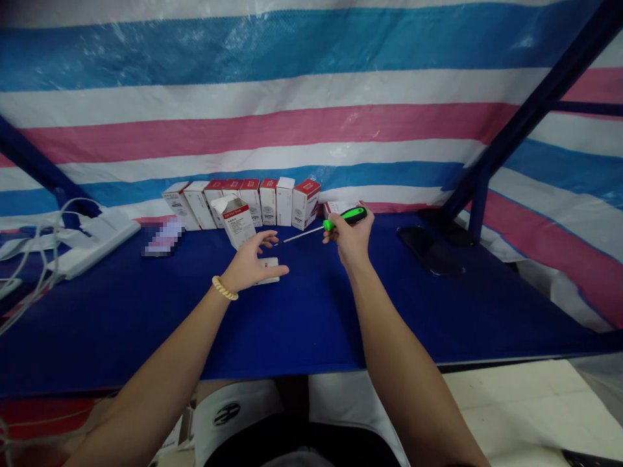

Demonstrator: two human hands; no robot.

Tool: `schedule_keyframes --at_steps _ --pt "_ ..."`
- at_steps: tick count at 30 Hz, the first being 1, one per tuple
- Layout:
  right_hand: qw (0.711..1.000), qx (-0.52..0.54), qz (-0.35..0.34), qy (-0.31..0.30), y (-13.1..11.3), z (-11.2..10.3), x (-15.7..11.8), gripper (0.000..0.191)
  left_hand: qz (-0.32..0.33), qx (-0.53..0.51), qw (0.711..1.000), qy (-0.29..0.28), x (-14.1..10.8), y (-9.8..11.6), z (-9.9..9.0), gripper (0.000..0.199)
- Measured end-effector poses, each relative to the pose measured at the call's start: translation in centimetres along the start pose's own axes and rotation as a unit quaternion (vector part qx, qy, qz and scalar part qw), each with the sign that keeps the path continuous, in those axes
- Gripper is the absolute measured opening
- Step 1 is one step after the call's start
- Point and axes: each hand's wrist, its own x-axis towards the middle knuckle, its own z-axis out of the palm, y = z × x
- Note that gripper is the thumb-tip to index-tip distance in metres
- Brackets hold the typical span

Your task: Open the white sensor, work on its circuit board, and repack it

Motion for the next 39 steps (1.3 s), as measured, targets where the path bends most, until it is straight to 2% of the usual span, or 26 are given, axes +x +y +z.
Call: schedule_keyframes --at_steps 3,6,9,12,15,18,23,29,39 --pt "1.0 0.002 0.003 0.026 -0.3 -0.6 0.6 0.055 0.022 0.121 0.989 -0.084 0.0 -0.8 -0.9 0.082" --pt "0.999 -0.002 0.004 0.037 -0.4 -0.9 0.9 0.055 0.009 0.202 0.969 -0.145 -0.1 -1.5 -1.2 0.082" --pt "0.999 -0.008 0.013 0.042 -0.5 -0.9 0.9 0.057 -0.013 0.226 0.959 -0.172 -0.2 -1.9 -1.1 0.082" --pt "0.999 -0.011 0.014 0.041 -0.5 -0.7 0.7 0.057 -0.015 0.224 0.957 -0.185 -0.2 -2.0 -0.9 0.074" --pt "0.999 -0.004 0.007 0.034 -0.6 -0.7 0.6 0.056 -0.001 0.211 0.961 -0.177 -0.1 -1.8 -0.9 0.062" --pt "0.999 0.004 -0.016 0.028 -0.6 -0.7 0.5 0.055 0.006 0.187 0.973 -0.135 -0.1 -1.4 -1.0 0.051" --pt "0.998 -0.011 -0.059 0.013 -0.3 -0.6 0.0 0.058 0.009 0.168 0.981 -0.094 -0.2 -0.7 -0.9 0.049" --pt "0.996 -0.039 -0.075 -0.025 0.0 -0.5 -0.5 0.058 0.003 0.168 0.981 -0.093 -0.2 -0.7 -0.8 0.049" --pt "0.995 -0.041 -0.08 -0.042 0.1 -0.3 -0.7 0.056 0.007 0.17 0.981 -0.096 -0.2 -0.6 -0.8 0.048"
